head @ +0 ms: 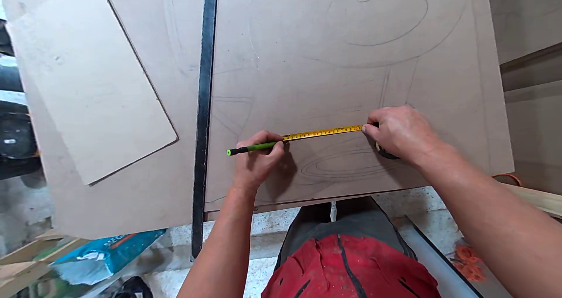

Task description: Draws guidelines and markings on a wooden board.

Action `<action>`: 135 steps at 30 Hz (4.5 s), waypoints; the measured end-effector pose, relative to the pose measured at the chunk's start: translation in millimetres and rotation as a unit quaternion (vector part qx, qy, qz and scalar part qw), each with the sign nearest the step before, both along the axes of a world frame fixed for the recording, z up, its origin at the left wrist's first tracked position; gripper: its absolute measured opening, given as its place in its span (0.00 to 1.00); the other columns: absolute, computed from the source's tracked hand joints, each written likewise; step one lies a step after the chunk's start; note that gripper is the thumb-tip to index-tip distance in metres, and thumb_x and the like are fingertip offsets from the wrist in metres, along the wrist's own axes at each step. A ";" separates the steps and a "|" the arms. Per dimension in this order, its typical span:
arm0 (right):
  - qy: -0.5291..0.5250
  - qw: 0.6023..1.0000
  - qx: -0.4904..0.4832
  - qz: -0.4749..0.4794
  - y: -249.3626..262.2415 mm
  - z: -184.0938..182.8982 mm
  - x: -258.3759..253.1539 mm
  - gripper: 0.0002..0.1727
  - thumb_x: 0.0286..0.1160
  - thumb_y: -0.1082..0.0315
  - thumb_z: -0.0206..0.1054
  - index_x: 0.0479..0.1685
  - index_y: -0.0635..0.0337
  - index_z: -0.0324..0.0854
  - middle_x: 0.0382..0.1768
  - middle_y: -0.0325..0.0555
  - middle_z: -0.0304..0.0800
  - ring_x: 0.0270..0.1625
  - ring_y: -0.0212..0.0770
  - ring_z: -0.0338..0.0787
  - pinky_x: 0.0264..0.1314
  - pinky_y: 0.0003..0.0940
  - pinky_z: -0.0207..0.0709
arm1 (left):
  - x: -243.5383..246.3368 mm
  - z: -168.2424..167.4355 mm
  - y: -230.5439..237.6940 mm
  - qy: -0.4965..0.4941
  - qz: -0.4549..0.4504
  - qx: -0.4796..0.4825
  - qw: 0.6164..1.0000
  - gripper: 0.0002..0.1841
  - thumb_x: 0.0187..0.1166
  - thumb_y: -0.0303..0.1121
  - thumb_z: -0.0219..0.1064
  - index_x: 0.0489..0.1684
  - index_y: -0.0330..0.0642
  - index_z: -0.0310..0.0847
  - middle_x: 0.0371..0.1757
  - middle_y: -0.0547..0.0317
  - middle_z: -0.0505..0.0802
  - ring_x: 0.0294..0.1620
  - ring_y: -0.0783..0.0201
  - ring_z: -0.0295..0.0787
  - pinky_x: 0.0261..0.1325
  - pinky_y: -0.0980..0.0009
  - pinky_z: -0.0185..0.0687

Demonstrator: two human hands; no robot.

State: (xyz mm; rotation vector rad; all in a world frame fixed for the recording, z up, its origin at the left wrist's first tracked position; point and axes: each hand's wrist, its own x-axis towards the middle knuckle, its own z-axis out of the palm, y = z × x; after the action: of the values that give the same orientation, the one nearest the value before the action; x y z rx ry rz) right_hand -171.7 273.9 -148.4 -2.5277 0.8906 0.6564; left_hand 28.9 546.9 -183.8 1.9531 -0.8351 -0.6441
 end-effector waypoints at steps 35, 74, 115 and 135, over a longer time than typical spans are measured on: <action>-0.015 1.000 -0.022 0.006 -0.6 -0.5 -4.2 0.16 0.85 0.49 0.66 0.31 0.44 0.86 0.33 0.39 0.90 0.38 0.46 0.90 0.35 0.56 0.80 | -9.6 -22.5 4.2 -0.052 0.018 -0.099 0.994 0.04 0.70 0.26 0.72 0.37 0.39 0.93 0.36 0.61 0.94 0.35 0.73 0.90 0.35 0.76 0.88; -0.003 1.000 -0.014 0.006 -0.5 -0.3 -3.5 0.16 0.85 0.48 0.64 0.34 0.43 0.87 0.36 0.39 0.91 0.41 0.46 0.91 0.38 0.55 0.82 | -39.1 -9.8 -27.6 -0.063 0.016 -0.101 0.993 0.06 0.72 0.28 0.71 0.39 0.39 0.93 0.35 0.63 0.95 0.30 0.76 0.88 0.30 0.78 0.86; 0.000 1.000 -0.005 0.006 0.4 -1.6 -3.2 0.16 0.86 0.48 0.63 0.33 0.43 0.87 0.36 0.36 0.89 0.41 0.42 0.90 0.37 0.49 0.82 | -58.4 -10.1 -57.7 -0.032 -0.004 -0.067 0.997 0.03 0.71 0.29 0.71 0.37 0.44 0.91 0.31 0.69 0.93 0.26 0.78 0.86 0.26 0.80 0.84; -0.006 1.000 -0.005 0.009 1.8 -0.4 -4.0 0.16 0.86 0.48 0.63 0.33 0.44 0.87 0.35 0.36 0.88 0.39 0.42 0.90 0.36 0.47 0.81 | -58.2 -16.8 -58.8 -0.076 -0.009 -0.053 0.996 0.02 0.69 0.29 0.71 0.32 0.45 0.90 0.30 0.70 0.92 0.26 0.79 0.85 0.26 0.81 0.82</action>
State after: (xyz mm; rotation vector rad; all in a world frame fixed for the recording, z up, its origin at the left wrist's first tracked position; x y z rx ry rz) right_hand -175.8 275.7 -148.8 -2.5494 0.8706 0.6434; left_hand -29.3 488.1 -200.6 1.9176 -0.9610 -0.4560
